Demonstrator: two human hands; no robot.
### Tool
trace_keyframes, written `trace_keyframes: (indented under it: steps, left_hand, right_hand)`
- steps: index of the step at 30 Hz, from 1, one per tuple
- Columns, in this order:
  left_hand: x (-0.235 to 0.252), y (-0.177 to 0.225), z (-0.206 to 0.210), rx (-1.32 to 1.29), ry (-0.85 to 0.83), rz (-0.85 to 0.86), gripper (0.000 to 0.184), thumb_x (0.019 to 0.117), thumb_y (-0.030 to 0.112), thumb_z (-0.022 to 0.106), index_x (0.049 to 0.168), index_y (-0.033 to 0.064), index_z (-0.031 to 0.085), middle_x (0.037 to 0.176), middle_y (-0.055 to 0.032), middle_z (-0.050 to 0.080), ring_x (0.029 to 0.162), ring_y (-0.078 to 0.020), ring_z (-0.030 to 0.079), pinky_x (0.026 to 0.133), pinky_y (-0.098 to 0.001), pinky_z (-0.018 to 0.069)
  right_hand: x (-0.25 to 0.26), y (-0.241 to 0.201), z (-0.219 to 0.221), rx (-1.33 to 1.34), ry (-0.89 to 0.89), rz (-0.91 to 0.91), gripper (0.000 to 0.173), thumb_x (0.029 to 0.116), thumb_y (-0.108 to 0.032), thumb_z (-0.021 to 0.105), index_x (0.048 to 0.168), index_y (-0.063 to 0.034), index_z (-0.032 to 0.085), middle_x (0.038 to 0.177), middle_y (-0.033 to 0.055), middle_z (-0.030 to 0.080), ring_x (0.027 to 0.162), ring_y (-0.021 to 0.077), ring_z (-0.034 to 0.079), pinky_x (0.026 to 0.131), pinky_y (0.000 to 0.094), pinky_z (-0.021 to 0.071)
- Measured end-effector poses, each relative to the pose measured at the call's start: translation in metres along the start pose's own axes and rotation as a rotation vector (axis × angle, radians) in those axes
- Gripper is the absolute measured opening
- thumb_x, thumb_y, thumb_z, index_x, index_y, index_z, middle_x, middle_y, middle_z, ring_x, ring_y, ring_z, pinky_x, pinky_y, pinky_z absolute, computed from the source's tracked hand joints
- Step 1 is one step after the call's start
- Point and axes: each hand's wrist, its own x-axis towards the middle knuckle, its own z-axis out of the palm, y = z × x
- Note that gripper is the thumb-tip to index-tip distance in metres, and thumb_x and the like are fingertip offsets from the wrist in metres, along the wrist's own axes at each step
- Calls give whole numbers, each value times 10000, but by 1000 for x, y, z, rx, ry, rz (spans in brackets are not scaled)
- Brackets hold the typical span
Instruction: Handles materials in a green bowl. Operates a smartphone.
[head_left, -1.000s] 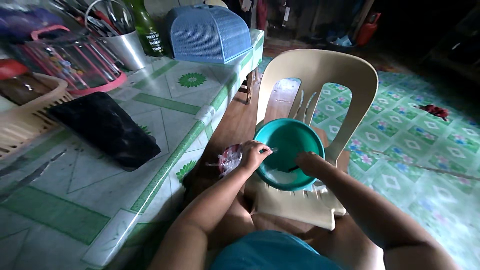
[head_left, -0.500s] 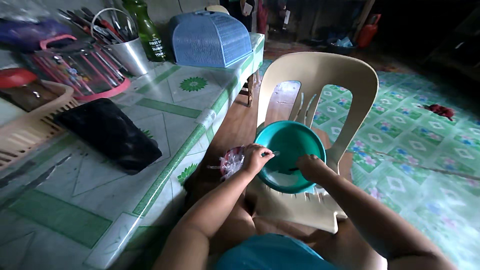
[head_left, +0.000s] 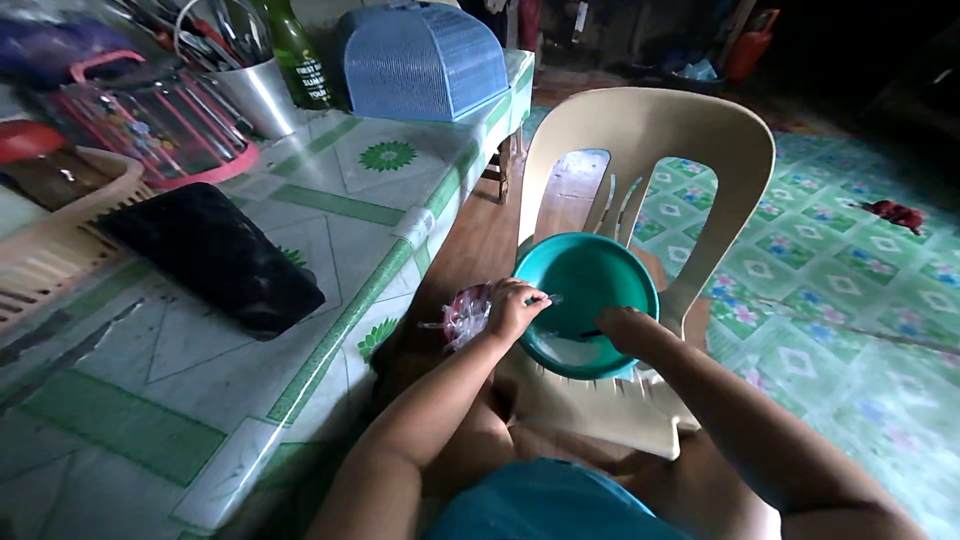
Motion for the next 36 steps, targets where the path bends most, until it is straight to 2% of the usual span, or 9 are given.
trace_keyframes:
  steps: [3,7,9,15,18,23,28,36]
  left_hand:
    - [0,1,-2,2,-4,0,144,909,267,766,910,131,813,957,-8,779,1109,-215,686,1102,-472,429]
    - [1,2,-5,4,-2,-23,159,901,281,778,903,125,807,953,-13,776,1111,-214,687,1105,-460,435]
    - [0,3,-5,2,1,-33,162,901,286,779,899,127,806,954,-9,777,1109,-205,687,1101,-456,435]
    - [-2,1,-3,-4,-19,-46,179,917,303,755,929,132,809,992,-13,777,1137,-212,677,1116,-470,420]
    - [-2,0,-1,2,-12,-32,177,918,307,754,922,139,809,986,-10,776,1123,-208,681,1108,-466,428]
    - [-3,3,-3,11,-22,-46,169,916,299,758,918,136,806,989,-8,774,1133,-201,675,1115,-462,415]
    - [-2,1,-2,3,-32,-50,170,913,304,762,907,140,806,971,-2,774,1127,-193,674,1124,-464,402]
    - [-3,2,-1,0,-21,-28,162,902,284,778,911,125,805,962,-28,771,1107,-218,680,1095,-471,429]
  right_hand:
    - [-1,0,-4,-7,4,-15,330,967,95,516,1273,50,631,1348,285,579,1272,482,556,1025,641,471]
    - [7,6,-5,-36,24,-6,366,974,83,515,1316,21,629,1378,268,572,1278,470,555,1029,632,469]
    - [10,5,-6,-56,22,11,360,970,73,523,1307,14,635,1348,259,596,1255,465,575,1017,633,478]
    - [5,-2,-14,-104,-3,-12,312,969,68,527,1249,35,659,1307,250,629,1286,445,556,1061,628,431]
    - [8,-1,-11,-117,11,-23,300,964,60,537,1232,26,668,1281,240,644,1267,438,571,1036,625,448]
    - [4,-2,-11,-83,-12,-6,319,990,50,504,1276,20,642,1305,245,630,1245,452,588,1022,637,463]
    - [8,3,-6,-108,-31,1,331,978,49,523,1285,11,643,1292,244,638,1225,450,603,981,639,489]
    - [11,9,-3,-46,-2,15,321,975,43,537,1267,7,665,1315,255,613,1235,463,587,994,644,486]
